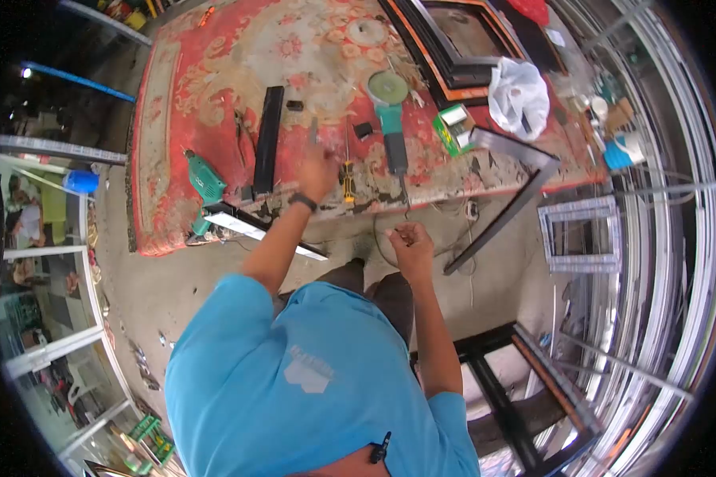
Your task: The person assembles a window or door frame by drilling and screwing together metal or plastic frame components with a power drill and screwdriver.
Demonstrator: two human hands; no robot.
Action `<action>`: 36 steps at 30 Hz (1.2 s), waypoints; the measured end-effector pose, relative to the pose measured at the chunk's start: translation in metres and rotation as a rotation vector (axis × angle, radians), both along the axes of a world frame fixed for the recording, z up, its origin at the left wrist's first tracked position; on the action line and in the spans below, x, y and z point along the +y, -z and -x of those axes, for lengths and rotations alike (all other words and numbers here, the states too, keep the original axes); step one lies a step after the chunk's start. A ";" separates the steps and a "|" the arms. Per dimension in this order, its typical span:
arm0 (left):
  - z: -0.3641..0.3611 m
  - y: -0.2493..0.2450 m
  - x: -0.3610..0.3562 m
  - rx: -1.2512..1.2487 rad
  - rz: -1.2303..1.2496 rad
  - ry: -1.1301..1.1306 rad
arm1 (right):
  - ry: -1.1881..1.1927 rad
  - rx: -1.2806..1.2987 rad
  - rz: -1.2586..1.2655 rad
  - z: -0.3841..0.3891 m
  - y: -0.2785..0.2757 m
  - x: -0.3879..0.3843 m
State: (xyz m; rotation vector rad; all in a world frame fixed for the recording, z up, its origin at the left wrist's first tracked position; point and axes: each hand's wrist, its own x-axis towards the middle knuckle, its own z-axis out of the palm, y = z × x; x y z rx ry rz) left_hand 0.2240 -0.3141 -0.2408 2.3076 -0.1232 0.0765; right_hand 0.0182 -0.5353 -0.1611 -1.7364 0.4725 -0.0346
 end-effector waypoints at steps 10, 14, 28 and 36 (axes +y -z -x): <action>0.102 -0.033 -0.033 0.312 0.183 -0.163 | -0.465 -0.164 0.093 -0.249 0.037 0.033; 0.226 -0.083 -0.006 0.499 0.209 -0.298 | -0.669 -0.166 0.274 -0.288 0.082 0.060; 0.174 -0.101 0.184 0.065 0.556 -0.801 | 0.858 -0.046 -0.589 -0.191 0.004 -0.220; 0.159 -0.101 0.214 0.321 0.671 -0.415 | 0.865 -0.242 -0.716 -0.195 0.031 -0.242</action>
